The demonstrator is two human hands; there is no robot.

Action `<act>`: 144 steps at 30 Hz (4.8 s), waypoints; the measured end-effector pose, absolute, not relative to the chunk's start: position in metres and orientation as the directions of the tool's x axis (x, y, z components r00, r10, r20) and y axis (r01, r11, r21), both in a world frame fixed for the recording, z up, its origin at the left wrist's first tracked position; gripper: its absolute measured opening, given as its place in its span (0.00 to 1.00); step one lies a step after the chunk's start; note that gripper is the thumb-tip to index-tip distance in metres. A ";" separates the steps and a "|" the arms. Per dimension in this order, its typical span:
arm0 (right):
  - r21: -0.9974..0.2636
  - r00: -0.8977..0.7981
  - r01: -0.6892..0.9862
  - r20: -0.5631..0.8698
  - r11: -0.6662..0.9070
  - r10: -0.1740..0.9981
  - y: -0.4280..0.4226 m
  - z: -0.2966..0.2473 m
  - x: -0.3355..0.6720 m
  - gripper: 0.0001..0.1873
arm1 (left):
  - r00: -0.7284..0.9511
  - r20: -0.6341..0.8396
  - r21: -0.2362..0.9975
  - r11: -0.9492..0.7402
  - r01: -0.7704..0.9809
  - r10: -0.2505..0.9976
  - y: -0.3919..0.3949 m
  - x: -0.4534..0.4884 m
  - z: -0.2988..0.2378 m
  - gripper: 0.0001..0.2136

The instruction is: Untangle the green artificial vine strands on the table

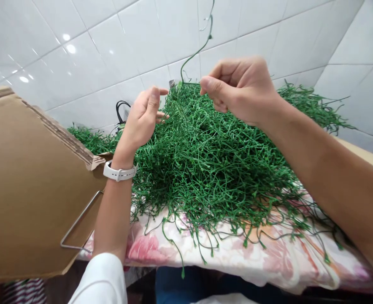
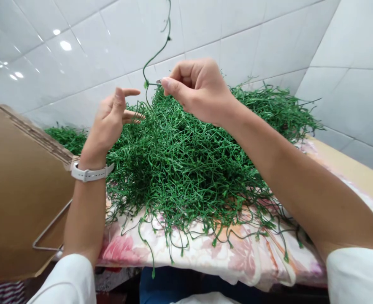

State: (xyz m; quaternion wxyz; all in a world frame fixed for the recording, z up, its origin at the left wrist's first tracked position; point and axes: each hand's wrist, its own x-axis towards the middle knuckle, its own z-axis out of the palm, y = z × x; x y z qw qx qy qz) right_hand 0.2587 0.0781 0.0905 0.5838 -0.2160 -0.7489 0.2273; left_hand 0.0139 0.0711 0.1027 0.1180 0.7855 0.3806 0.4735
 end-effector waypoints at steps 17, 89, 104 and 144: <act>-0.664 -0.233 -0.103 0.740 0.740 0.631 0.080 0.086 0.249 0.26 | 0.286 0.745 0.541 -0.796 0.270 0.603 0.069 0.033 0.096 0.18; -0.773 -0.487 0.052 0.533 0.632 0.692 0.086 0.098 0.280 0.12 | 0.454 0.568 0.667 -0.707 0.234 0.686 0.073 0.035 0.086 0.14; -0.585 -0.048 0.509 0.712 0.631 0.700 0.084 0.105 0.271 0.20 | 0.316 0.770 0.177 -0.661 0.730 0.555 0.031 0.062 0.093 0.11; -0.668 -0.456 0.171 0.598 0.724 0.659 0.086 0.095 0.272 0.12 | 0.556 0.243 0.947 -0.319 0.042 0.795 0.046 0.065 0.087 0.14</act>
